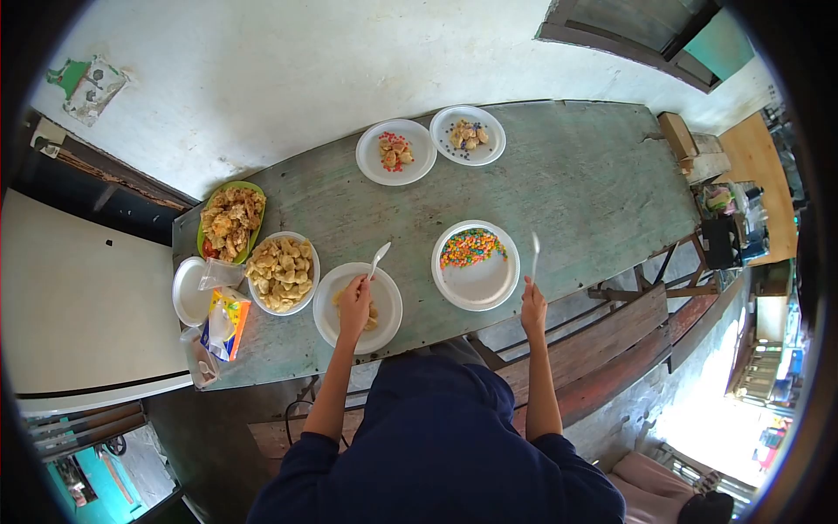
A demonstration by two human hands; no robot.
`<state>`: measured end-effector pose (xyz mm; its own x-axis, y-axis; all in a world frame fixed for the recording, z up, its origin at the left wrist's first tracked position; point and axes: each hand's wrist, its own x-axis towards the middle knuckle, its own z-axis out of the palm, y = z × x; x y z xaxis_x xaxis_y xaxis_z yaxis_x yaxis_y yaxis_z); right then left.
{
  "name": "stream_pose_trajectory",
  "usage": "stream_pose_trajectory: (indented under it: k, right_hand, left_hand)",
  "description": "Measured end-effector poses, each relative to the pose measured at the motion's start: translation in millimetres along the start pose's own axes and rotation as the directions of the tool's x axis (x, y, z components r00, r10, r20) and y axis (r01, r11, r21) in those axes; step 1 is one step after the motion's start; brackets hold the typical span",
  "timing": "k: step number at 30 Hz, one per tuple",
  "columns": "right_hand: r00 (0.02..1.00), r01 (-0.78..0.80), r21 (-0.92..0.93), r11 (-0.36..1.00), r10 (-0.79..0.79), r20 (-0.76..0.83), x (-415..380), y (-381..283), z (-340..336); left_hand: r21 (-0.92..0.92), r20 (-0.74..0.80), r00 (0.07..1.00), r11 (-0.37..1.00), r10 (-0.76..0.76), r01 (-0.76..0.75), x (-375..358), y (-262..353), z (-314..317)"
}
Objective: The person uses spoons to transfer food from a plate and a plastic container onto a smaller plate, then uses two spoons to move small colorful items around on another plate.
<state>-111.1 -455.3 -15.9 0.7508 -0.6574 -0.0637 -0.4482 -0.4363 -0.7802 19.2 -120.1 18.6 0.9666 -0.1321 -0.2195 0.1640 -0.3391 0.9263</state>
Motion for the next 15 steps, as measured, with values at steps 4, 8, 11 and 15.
stream_pose_trajectory:
  k: [4, 8, 11, 15]
  right_hand:
    - [0.955, 0.268, -0.088, 0.959, -0.276, -0.105, -3, -15, 8]
    - [0.994, -0.082, -0.138, 0.987, 0.091, 0.06, 2, -53, -10]
    - [0.977, -0.073, -0.214, 0.974, 0.113, 0.179, 9, -51, -8]
    - [0.958, 0.045, -0.335, 0.941, 0.055, 0.282, 35, -51, -14]
  left_hand:
    - [0.038, 0.01, 1.0, 0.999, 0.014, -0.015, 3, -9, 3]
    - [0.052, 0.078, 0.994, 0.995, 0.078, -0.082, 16, -1, 22]
    - [0.106, 0.141, 0.988, 0.991, 0.067, -0.082, 15, 19, 33]
    - [0.061, 0.121, 0.992, 0.997, 0.045, -0.053, 20, 22, 62]
